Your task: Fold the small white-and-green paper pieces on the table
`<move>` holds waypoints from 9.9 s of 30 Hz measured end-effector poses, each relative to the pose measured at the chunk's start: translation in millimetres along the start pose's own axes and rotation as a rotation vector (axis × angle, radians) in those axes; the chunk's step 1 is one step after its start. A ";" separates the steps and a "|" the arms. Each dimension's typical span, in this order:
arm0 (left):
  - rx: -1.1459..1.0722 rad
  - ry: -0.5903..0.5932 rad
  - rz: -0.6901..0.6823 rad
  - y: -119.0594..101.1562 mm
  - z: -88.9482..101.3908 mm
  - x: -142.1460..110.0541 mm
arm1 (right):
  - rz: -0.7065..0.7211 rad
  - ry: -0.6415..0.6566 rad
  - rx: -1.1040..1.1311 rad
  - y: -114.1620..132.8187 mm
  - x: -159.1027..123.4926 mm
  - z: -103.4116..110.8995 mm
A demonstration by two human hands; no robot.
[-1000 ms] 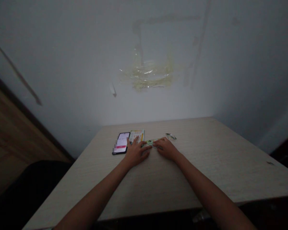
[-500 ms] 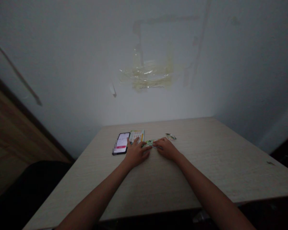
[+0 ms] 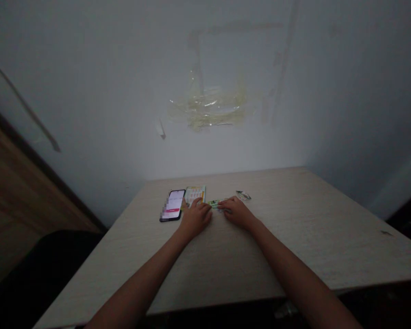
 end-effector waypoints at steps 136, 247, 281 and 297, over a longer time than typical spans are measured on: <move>0.030 0.116 0.015 -10.5 -9.9 -6.2 | 0.006 0.020 -0.046 -3.4 2.5 -1.8; -0.124 0.061 0.046 -1.3 -15.9 -2.9 | 0.058 0.005 -0.175 13.4 -2.4 7.8; -0.229 0.057 0.036 4.4 -8.8 2.7 | 0.132 -0.002 -0.120 16.0 -0.8 4.9; -0.168 0.075 -0.044 2.4 -6.5 6.1 | 0.099 0.006 -0.063 11.7 -0.7 4.9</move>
Point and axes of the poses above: each hand's wrist, its own x-axis towards the middle knuckle, its own z-axis out of the back of the hand, y = z × x, the point moved 3 cm from there along x, towards the middle knuckle, and after that the axes turned 10 degrees about y, right-handed, at the moved point
